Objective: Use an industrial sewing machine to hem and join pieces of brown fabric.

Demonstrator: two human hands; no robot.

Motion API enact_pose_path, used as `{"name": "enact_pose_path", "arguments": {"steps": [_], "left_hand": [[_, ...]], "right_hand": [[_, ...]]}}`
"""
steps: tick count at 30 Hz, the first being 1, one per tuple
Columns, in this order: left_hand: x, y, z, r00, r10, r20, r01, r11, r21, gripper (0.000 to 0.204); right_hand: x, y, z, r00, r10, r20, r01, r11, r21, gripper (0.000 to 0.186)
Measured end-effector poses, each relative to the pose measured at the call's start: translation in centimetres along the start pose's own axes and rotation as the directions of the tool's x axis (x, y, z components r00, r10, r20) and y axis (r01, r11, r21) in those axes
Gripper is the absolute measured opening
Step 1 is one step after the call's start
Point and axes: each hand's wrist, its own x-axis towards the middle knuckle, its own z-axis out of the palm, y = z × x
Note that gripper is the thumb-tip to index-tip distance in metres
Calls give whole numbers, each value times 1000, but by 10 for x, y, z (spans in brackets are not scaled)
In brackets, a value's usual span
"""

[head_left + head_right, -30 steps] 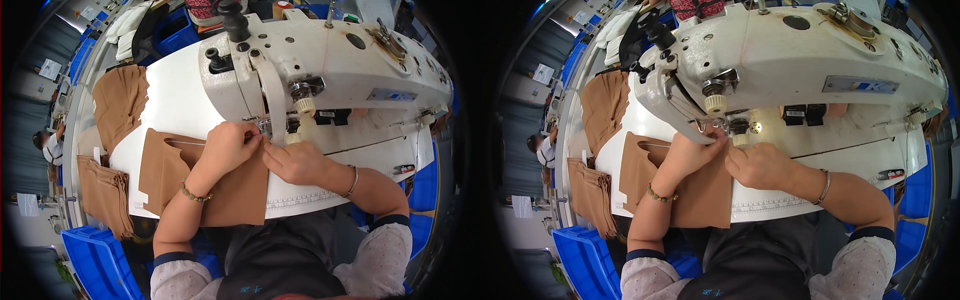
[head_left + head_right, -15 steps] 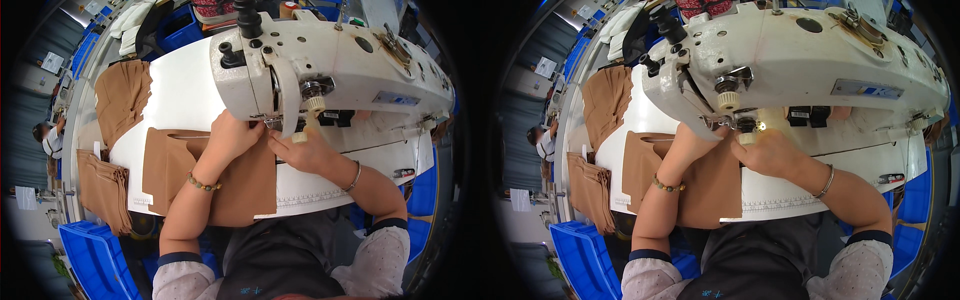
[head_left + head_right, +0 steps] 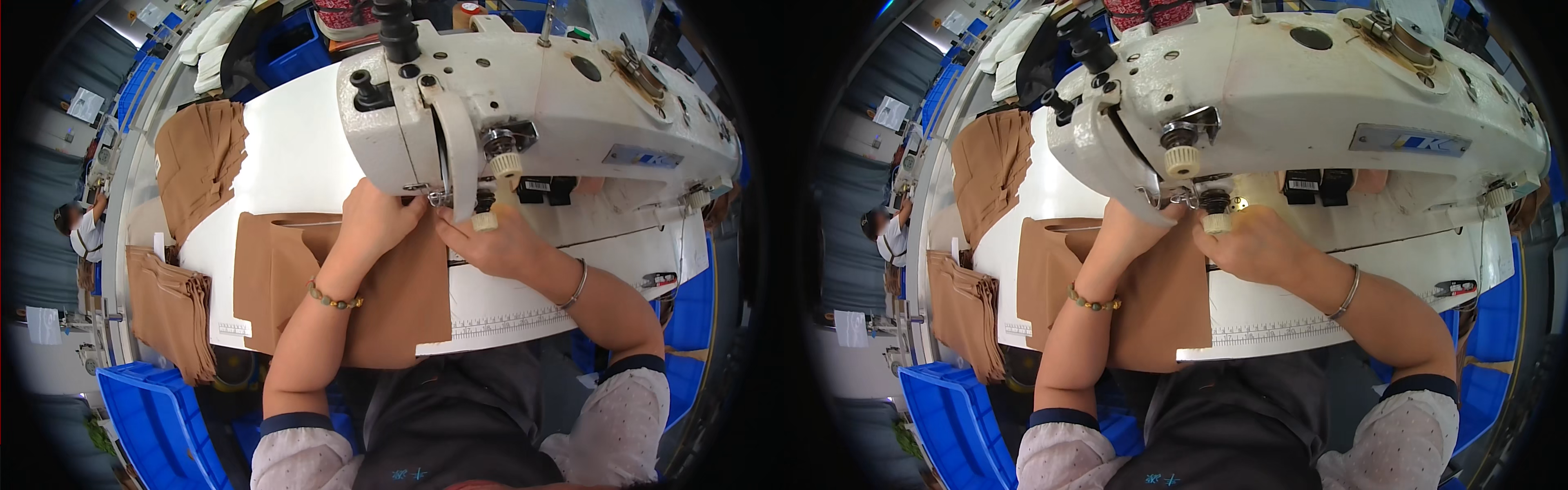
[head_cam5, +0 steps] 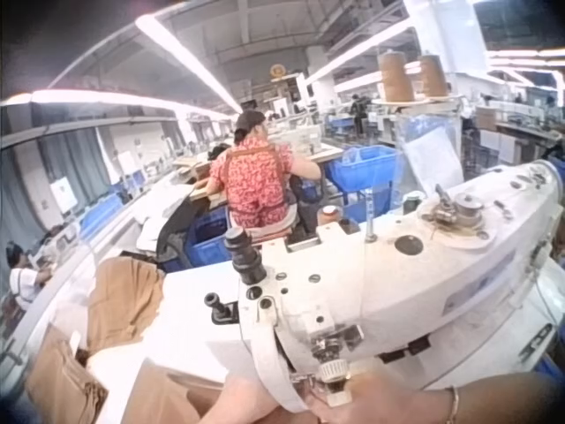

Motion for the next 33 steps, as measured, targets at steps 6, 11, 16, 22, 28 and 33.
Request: {"name": "enact_pose_path", "arguments": {"steps": [6,11,16,22,28,33], "left_hand": [[-13,12,-13,987,-147,71,141,987,80,25],[-13,8,-35,956,-207,209,211,978,6,33],[-11,-21,-34,989,-26,144,36,997,-69,26],[-17,-21,-32,990,41,133,-60,989,138,27],[-23,-1,-42,983,143,114,-176,908,380,28],[-42,-19,-52,972,220,-87,-156,873,463,26]], "right_hand": [[-2,-18,-12,985,-159,-64,163,984,73,28],[-12,-28,-11,966,-250,-71,251,968,12,24],[-8,-31,-18,969,-243,-44,243,970,5,26],[-10,-36,-15,974,-224,-37,226,973,54,27],[-12,-40,-11,966,-231,-115,238,970,56,26],[-11,-40,-12,965,-239,-111,246,968,52,26]]}}
